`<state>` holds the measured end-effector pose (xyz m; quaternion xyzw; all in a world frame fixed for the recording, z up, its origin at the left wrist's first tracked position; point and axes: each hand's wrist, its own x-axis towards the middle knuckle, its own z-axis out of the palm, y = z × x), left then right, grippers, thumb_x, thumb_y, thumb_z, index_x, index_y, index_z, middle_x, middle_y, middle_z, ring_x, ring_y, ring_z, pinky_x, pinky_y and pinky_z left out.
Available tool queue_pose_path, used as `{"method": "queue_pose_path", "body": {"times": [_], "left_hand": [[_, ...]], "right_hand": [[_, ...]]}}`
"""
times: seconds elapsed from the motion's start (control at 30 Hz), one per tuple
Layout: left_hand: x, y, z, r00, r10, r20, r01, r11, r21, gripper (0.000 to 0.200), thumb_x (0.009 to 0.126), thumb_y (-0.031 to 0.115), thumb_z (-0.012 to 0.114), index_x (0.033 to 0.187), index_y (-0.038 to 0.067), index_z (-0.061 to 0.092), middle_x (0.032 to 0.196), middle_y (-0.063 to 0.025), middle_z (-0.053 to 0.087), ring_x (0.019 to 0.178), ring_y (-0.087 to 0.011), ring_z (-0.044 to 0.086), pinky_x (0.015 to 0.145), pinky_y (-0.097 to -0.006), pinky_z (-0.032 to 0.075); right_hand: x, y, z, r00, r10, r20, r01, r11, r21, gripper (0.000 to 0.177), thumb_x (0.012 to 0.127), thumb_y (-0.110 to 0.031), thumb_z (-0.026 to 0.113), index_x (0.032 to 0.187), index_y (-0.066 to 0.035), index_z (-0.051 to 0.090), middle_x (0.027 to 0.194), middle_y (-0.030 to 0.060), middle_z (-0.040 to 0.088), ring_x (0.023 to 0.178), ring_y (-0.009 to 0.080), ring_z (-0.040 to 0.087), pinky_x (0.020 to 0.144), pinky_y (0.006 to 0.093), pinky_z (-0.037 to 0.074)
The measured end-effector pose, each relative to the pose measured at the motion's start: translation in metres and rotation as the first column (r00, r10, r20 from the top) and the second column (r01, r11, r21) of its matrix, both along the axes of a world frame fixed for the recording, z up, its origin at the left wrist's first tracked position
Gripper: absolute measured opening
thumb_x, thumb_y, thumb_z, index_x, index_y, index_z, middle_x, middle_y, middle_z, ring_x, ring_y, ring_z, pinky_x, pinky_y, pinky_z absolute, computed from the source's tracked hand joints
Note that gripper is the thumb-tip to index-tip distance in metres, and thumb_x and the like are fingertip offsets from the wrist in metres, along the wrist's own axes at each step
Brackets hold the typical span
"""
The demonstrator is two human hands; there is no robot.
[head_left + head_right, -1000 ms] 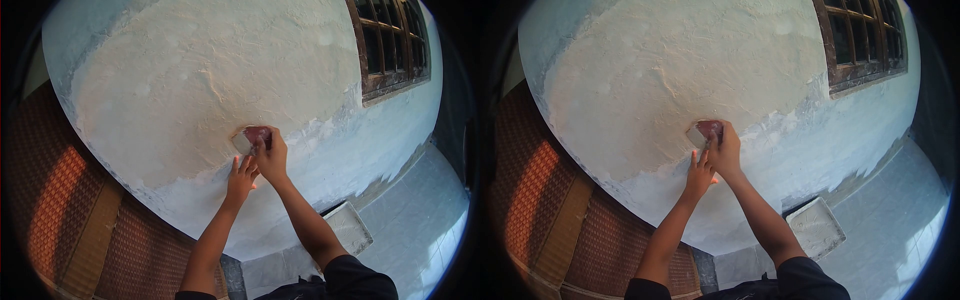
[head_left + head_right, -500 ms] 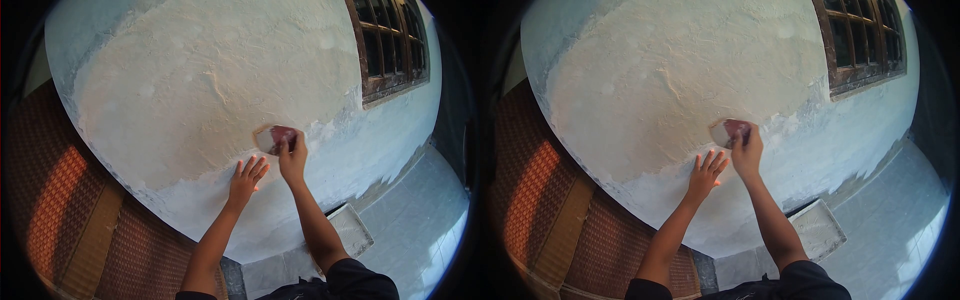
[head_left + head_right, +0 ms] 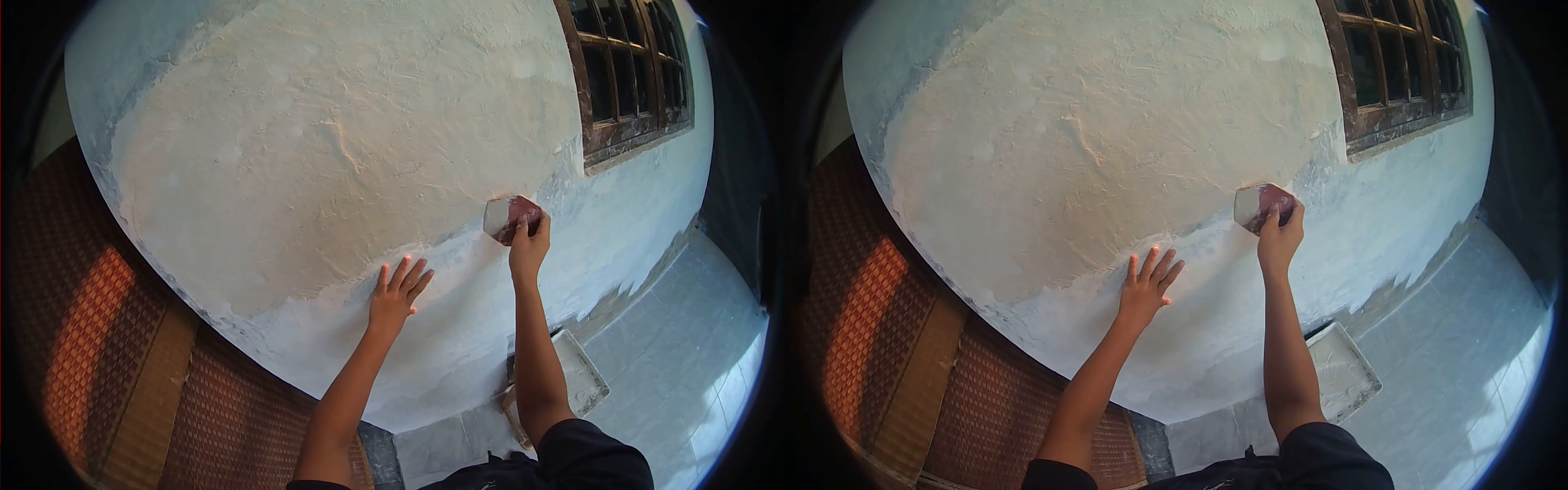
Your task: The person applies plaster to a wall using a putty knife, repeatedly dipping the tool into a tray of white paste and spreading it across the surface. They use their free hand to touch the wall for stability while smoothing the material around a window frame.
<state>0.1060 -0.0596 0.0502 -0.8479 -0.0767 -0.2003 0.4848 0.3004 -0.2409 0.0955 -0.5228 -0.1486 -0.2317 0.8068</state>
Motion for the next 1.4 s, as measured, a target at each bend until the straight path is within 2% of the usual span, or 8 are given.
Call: {"method": "queue_pose_path", "body": {"times": [0.23, 0.5, 0.57, 0.7, 0.9, 1.1, 1.23, 1.4], "left_hand": [[-0.001, 0.0, 0.002, 1.0, -0.009, -0.02, 0.008, 0.999, -0.041, 0.115, 0.063, 0.06, 0.072, 0.151, 0.028, 0.007, 0.158, -0.0022, 0.001, 0.145, -0.0315, 0.002, 0.114, -0.0599, 0.003], [0.0, 0.001, 0.001, 1.0, -0.02, -0.004, 0.02, 1.0, -0.006, 0.118, 0.06, 0.061, 0.073, 0.152, 0.025, 0.007, 0.159, -0.0039, 0.001, 0.145, -0.0325, 0.002, 0.113, -0.0606, 0.002], [0.0, 0.002, 0.001, 1.0, -0.019, -0.005, 0.019, 1.0, -0.003, 0.116, 0.061, 0.061, 0.072, 0.152, 0.026, 0.008, 0.159, -0.0041, 0.001, 0.145, -0.0327, 0.002, 0.113, -0.0607, 0.002], [-0.001, 0.003, 0.001, 0.999, -0.029, -0.018, 0.029, 0.999, -0.033, 0.114, 0.062, 0.062, 0.071, 0.152, 0.027, 0.01, 0.159, -0.0051, 0.0, 0.145, -0.0335, 0.002, 0.113, -0.0612, 0.002], [-0.001, 0.001, 0.001, 1.0, -0.018, -0.017, 0.018, 1.0, -0.012, 0.119, 0.061, 0.06, 0.073, 0.152, 0.024, 0.006, 0.159, -0.005, 0.002, 0.145, -0.0336, 0.004, 0.113, -0.0605, 0.004], [-0.002, 0.001, 0.003, 0.998, -0.055, -0.009, 0.054, 0.997, -0.049, 0.117, 0.062, 0.059, 0.074, 0.152, 0.024, 0.007, 0.159, -0.0053, 0.002, 0.145, -0.0333, 0.003, 0.114, -0.0601, 0.004], [-0.002, 0.004, 0.002, 0.998, -0.061, -0.016, 0.06, 0.997, -0.05, 0.118, 0.061, 0.059, 0.074, 0.152, 0.024, 0.007, 0.159, -0.0054, 0.003, 0.145, -0.0333, 0.004, 0.113, -0.0604, 0.005], [-0.001, 0.002, 0.001, 0.999, -0.028, -0.014, 0.028, 0.999, -0.017, 0.117, 0.061, 0.059, 0.074, 0.152, 0.025, 0.009, 0.158, -0.0056, 0.004, 0.145, -0.0331, 0.003, 0.113, -0.0608, 0.005]], "right_hand": [[-0.024, 0.02, 0.017, 0.948, 0.115, 0.296, -0.092, 0.992, -0.09, 0.027, 0.085, -0.002, 0.058, 0.111, 0.003, 0.052, 0.095, 0.0193, 0.063, 0.087, 0.0286, 0.063, 0.08, 0.0345, 0.048], [0.019, -0.027, 0.005, 0.993, 0.078, -0.091, -0.079, 0.997, -0.002, 0.024, 0.091, -0.003, 0.052, 0.114, 0.002, 0.053, 0.1, 0.0101, 0.061, 0.088, 0.0158, 0.057, 0.08, 0.0279, 0.047], [0.028, -0.009, -0.005, 0.993, 0.085, 0.078, -0.095, 0.987, 0.128, 0.024, 0.089, -0.001, 0.052, 0.113, 0.002, 0.053, 0.09, 0.0099, 0.062, 0.077, 0.017, 0.059, 0.072, 0.0287, 0.048], [0.006, 0.011, 0.012, 0.971, 0.153, 0.184, -0.141, 0.987, -0.073, 0.026, 0.087, -0.003, 0.056, 0.112, 0.002, 0.053, 0.093, 0.0168, 0.065, 0.088, 0.0217, 0.062, 0.08, 0.0327, 0.048], [0.039, -0.015, -0.008, 0.995, 0.066, -0.078, -0.062, 0.996, 0.058, 0.026, 0.089, -0.002, 0.054, 0.114, 0.004, 0.052, 0.097, 0.0143, 0.064, 0.086, 0.0185, 0.061, 0.078, 0.0304, 0.048], [-0.006, 0.004, 0.021, 0.956, 0.268, 0.123, -0.261, 0.963, -0.065, 0.027, 0.086, -0.001, 0.056, 0.112, 0.002, 0.052, 0.096, 0.0175, 0.063, 0.085, 0.0239, 0.062, 0.078, 0.0321, 0.048], [0.006, 0.02, 0.008, 0.953, 0.131, 0.273, -0.103, 0.988, -0.116, 0.026, 0.086, 0.0, 0.055, 0.112, 0.003, 0.051, 0.095, 0.018, 0.064, 0.086, 0.0258, 0.063, 0.078, 0.0344, 0.048], [0.014, -0.014, -0.003, 0.998, 0.041, -0.053, -0.035, 0.993, 0.112, 0.023, 0.089, 0.0, 0.052, 0.112, 0.003, 0.051, 0.091, 0.014, 0.063, 0.075, 0.0172, 0.061, 0.069, 0.0299, 0.049]]}}
